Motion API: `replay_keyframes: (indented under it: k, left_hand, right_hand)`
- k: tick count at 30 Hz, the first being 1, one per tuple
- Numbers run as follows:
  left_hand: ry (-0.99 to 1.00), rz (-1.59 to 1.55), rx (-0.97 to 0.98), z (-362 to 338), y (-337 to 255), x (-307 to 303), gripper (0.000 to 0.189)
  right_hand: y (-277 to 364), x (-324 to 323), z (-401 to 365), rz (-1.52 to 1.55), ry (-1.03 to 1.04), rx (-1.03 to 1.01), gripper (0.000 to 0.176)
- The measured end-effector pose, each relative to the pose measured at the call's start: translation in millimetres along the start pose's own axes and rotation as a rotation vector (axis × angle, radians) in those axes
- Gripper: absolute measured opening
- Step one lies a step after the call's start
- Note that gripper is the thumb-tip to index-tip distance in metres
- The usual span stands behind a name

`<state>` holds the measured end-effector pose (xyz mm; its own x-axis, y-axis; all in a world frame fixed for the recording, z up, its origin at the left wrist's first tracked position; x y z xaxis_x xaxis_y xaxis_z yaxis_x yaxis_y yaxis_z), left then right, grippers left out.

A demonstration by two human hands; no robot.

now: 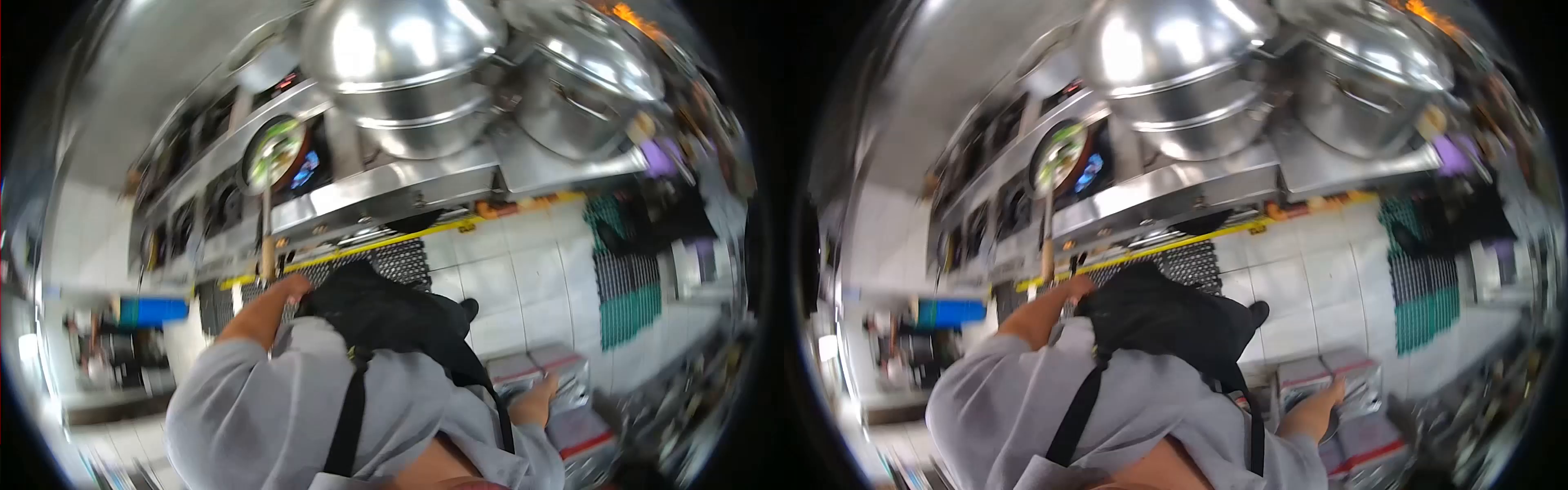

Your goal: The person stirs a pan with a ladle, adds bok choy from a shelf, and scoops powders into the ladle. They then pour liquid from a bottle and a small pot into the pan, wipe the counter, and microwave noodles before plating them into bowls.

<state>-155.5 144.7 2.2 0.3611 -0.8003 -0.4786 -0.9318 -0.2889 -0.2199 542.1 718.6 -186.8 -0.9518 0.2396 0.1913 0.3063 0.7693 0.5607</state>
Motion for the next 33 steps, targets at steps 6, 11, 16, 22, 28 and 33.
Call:
replay_keyframes:
  k: [6, 11, 16, 22, 28, 33]
  left_hand:
    - [-0.016, -0.447, -0.304, -34, -52, -36, 0.030]
    - [0.238, -0.262, -0.378, -72, -104, -85, 0.026]
    - [0.253, -0.805, -0.739, -96, -148, -113, 0.028]
    - [0.193, -0.853, -0.708, -95, -155, -76, 0.029]
    - [-0.179, -0.754, -0.593, -87, -172, -38, 0.029]
    - [-0.598, -1.217, -0.697, -84, -182, 37, 0.037]
  right_hand:
    - [58, -42, -1, -1.158, -0.798, 0.313, 0.042]
    - [34, -74, 36, -1.177, -0.776, 0.182, 0.039]
    - [20, -81, 34, -1.542, -0.340, 0.232, 0.035]
    - [0, 58, 32, -1.568, 0.462, -0.459, 0.024]
    - [-19, 290, -111, -1.950, 1.120, -0.674, 0.030]
    - [-109, 398, -202, -2.026, 1.567, -0.843, 0.008]
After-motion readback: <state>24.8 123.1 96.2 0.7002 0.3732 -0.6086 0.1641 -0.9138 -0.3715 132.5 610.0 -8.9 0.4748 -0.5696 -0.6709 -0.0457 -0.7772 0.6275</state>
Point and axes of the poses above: each hand's wrist, its own z-axis towards the middle knuckle, its own x-axis out of the palm, y = z × x, the point moved 3 cm from there along z, towards the middle knuckle, and after that the axes turned 11 degrees about y, right-handed, at the moved point
